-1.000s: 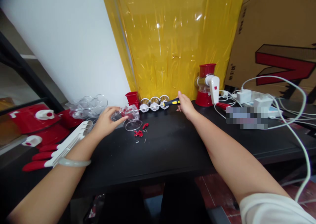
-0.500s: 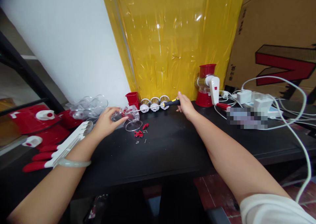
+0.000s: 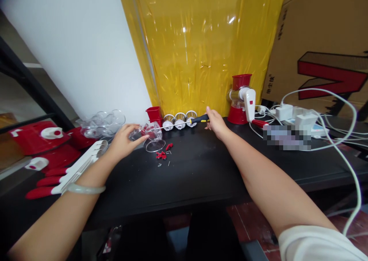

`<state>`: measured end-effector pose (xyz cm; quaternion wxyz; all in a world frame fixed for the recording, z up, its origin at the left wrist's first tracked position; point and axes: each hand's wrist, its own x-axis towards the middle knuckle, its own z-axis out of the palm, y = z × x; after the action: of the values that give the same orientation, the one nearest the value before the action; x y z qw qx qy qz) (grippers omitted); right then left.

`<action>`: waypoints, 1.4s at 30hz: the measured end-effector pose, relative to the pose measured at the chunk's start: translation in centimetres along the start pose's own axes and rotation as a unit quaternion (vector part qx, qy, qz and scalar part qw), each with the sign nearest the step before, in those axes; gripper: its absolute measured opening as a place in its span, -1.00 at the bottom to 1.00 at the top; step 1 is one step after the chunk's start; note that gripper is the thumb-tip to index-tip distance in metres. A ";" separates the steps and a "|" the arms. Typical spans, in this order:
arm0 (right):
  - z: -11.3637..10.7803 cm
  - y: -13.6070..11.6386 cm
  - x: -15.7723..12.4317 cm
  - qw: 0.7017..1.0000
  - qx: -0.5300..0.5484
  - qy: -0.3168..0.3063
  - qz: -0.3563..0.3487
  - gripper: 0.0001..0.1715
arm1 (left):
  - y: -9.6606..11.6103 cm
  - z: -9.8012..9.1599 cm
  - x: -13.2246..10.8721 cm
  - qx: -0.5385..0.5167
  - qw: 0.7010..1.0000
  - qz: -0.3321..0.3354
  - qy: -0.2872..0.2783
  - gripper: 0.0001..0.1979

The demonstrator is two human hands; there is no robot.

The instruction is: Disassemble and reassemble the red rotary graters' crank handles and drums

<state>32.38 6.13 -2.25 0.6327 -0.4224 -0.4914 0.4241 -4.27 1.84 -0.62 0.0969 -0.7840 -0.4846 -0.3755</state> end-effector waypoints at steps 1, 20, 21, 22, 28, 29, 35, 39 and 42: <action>0.0 0.0 0.0 1.000 -0.002 0.003 -0.003 -0.59 | 0.0 0.0 0.0 0.000 1.000 0.000 0.001 -0.55; -0.1 -0.4 -0.3 0.993 0.112 -0.016 0.009 -0.63 | 0.0 0.0 -0.1 0.006 1.000 0.013 0.007 -0.52; 0.0 -0.5 -0.4 0.991 0.130 -0.024 0.012 -0.61 | 0.0 0.0 -0.1 0.006 1.000 0.014 0.008 -0.52; 0.0 -0.6 -0.5 0.990 0.138 -0.027 0.014 -0.59 | 0.0 0.0 -0.1 0.005 1.000 0.014 0.009 -0.52; 0.2 0.0 0.0 0.999 0.051 0.001 0.009 -0.59 | 0.0 0.1 0.0 -0.002 1.000 0.003 0.003 -0.53; 0.1 0.1 0.0 0.999 0.036 0.001 0.003 -0.59 | 0.0 0.0 0.0 -0.001 1.000 0.005 0.004 -0.53; -0.1 -0.3 -0.2 0.995 0.099 -0.011 0.011 -0.72 | 0.2 0.0 -0.1 -0.004 1.000 -0.002 0.004 -0.53; 0.0 -0.2 -0.2 0.995 0.097 -0.009 0.018 -0.67 | 0.1 0.1 -0.1 -0.003 1.000 -0.004 0.002 -0.52; 0.0 0.2 0.0 0.999 0.039 -0.002 0.001 -0.58 | 0.0 0.1 -0.1 -0.003 1.000 -0.002 0.005 -0.52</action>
<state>32.33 6.21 -2.42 0.6473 -0.3971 -0.4748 0.4448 -4.26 1.82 -0.77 0.0962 -0.7813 -0.4848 -0.3812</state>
